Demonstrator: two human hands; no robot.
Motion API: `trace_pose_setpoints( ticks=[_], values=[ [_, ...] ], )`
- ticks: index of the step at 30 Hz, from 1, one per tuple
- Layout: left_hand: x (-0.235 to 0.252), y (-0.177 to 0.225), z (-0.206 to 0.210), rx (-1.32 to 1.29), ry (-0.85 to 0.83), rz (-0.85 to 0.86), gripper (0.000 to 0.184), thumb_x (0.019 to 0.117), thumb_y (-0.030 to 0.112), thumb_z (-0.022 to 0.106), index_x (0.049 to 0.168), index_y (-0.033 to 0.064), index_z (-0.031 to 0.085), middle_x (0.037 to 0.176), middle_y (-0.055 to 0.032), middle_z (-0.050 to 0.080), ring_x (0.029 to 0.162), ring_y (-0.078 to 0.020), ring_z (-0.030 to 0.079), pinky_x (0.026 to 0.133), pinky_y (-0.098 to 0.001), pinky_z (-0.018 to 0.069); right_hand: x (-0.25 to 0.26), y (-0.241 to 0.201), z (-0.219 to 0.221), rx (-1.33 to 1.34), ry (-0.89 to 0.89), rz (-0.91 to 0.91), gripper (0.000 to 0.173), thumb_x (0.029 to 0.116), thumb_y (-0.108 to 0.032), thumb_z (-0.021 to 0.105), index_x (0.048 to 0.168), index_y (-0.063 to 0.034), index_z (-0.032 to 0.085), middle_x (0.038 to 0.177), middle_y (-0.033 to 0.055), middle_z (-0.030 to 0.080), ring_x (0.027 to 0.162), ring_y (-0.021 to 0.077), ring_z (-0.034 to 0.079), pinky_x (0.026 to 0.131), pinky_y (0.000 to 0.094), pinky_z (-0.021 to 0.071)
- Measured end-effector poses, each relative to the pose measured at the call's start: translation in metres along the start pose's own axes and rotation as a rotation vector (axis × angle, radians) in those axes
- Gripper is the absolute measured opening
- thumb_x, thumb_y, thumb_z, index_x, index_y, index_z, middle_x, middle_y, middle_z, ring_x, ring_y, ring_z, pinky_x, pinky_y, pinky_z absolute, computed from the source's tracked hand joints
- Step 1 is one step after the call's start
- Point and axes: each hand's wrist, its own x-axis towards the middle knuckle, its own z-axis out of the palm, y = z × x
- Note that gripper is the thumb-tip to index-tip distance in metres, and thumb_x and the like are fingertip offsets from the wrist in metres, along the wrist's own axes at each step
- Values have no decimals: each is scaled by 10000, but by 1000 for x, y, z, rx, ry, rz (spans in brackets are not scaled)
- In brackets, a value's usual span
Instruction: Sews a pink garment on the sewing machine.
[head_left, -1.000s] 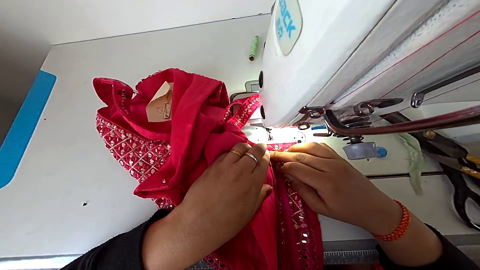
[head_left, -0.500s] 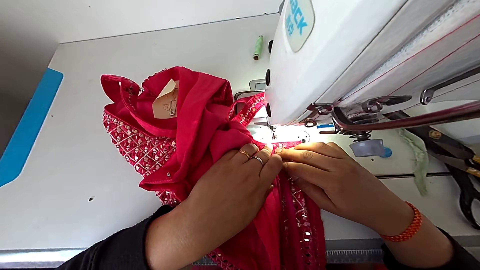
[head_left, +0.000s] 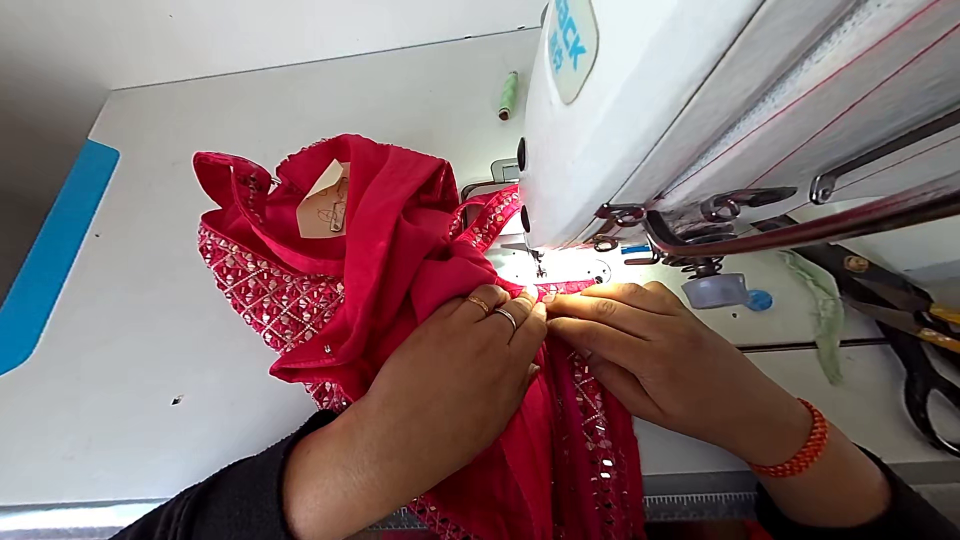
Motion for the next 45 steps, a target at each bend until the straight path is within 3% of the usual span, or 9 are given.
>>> trace_pose_setpoints(
  ticks=[13, 18, 21, 23, 27, 30, 33, 35, 45],
  values=[
    [1, 1, -1, -22, 30, -27, 478, 1046, 384, 405, 1266, 93, 714, 1262, -52, 718, 1241, -222, 636, 1037, -342, 491, 2, -2, 2, 125, 36, 87, 323, 1013, -235, 451, 1117, -159, 747, 1211, -3, 725, 1130, 152, 625, 878, 353, 449],
    [2, 1, 0, -30, 30, -21, 410, 1014, 212, 420, 1294, 84, 692, 1251, -60, 711, 1230, -224, 634, 1021, -343, 497, 3, -5, 1, 131, 42, 126, 334, 955, -266, 487, 1141, -183, 752, 1183, -22, 734, 1101, 137, 627, 847, 356, 442],
    [2, 1, 0, -11, 26, -24, 388, 1019, 209, 435, 1282, 92, 697, 1253, -60, 711, 1230, -230, 638, 1016, -354, 505, 5, -9, -1, 113, 30, 141, 375, 886, -349, 511, 1135, -195, 745, 1191, -23, 718, 1080, 140, 606, 840, 372, 420],
    [3, 3, 0, -8, 27, -35, 374, 1026, 219, 446, 1266, 91, 702, 1238, -68, 714, 1204, -239, 651, 988, -365, 519, 7, -12, -1, 126, 40, 176, 378, 908, -425, 509, 1091, -194, 746, 1168, -29, 723, 1085, 133, 610, 860, 375, 429],
    [10, 8, 2, 12, 95, -75, 315, 1028, 271, 497, 1137, 98, 736, 1051, -52, 740, 1047, -244, 690, 842, -362, 553, 13, -20, 4, 75, 82, 247, 441, 860, -597, 606, 975, -197, 750, 1036, -36, 716, 994, 134, 602, 804, 368, 415],
    [14, 9, 3, 18, 121, -92, 258, 1023, 227, 524, 1074, 84, 732, 977, -64, 726, 972, -251, 693, 769, -365, 550, 16, -22, 9, 42, 110, 273, 324, 891, -465, 606, 928, -170, 735, 979, -13, 714, 937, 162, 613, 756, 357, 433],
    [13, 7, -1, -6, 131, -123, 241, 1009, 221, 548, 1146, 76, 685, 919, -59, 707, 925, -243, 701, 740, -357, 559, 16, -20, 9, 103, 139, 303, 226, 942, -277, 564, 896, -162, 752, 1013, -12, 739, 964, 142, 638, 781, 331, 465],
    [12, 5, -2, -18, 125, -124, 267, 983, 227, 568, 1192, 75, 634, 869, -49, 673, 882, -246, 687, 725, -357, 557, 16, -19, 8, 140, 136, 325, 231, 959, -264, 553, 907, -162, 753, 1032, -23, 737, 983, 120, 632, 812, 312, 468],
    [8, 3, -2, -61, 86, -113, 264, 990, 242, 557, 1161, 101, 701, 993, -44, 726, 1039, -236, 687, 851, -370, 555, 17, -19, 6, 149, 112, 365, 233, 958, -248, 525, 923, -158, 737, 1040, -30, 726, 976, 112, 619, 816, 302, 460]
  ],
)
